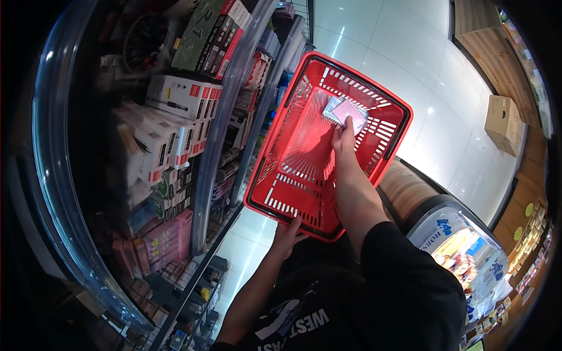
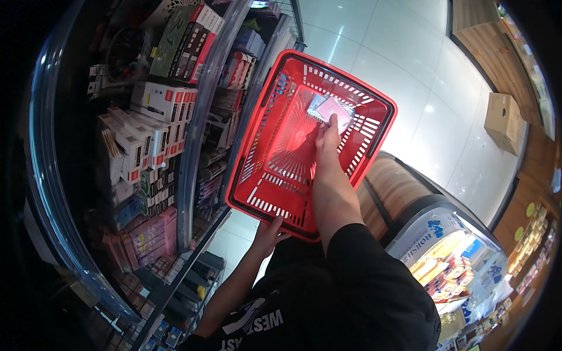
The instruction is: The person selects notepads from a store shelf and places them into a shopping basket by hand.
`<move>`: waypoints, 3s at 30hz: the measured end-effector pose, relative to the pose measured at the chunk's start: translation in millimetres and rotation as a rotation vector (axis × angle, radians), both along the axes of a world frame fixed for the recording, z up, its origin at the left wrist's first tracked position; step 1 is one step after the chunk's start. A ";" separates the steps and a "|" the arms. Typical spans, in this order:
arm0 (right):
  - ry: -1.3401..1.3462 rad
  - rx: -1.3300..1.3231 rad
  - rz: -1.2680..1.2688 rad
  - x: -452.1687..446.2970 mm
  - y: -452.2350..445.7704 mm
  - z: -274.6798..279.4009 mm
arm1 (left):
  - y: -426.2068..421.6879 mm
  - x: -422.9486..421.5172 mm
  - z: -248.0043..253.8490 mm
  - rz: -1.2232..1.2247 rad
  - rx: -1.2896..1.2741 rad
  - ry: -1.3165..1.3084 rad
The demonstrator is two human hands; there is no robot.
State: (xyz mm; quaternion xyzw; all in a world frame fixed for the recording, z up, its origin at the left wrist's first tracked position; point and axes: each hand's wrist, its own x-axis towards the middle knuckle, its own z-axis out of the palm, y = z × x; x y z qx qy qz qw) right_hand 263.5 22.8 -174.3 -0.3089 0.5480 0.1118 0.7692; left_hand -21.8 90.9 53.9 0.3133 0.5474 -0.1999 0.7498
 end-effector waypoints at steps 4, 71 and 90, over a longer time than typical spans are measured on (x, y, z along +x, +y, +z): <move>-0.010 0.012 0.012 -3.8 -2.3 3.6 | 0.2 1.3 0.2 -0.019 -0.006 -0.010; -1.007 -1.329 2.104 11.4 46.2 67.0 | -1.0 -4.3 -4.1 0.012 0.007 -0.046; -1.269 -1.035 1.906 3.9 -2.3 95.0 | 2.6 -12.4 -10.2 -0.014 0.054 -0.102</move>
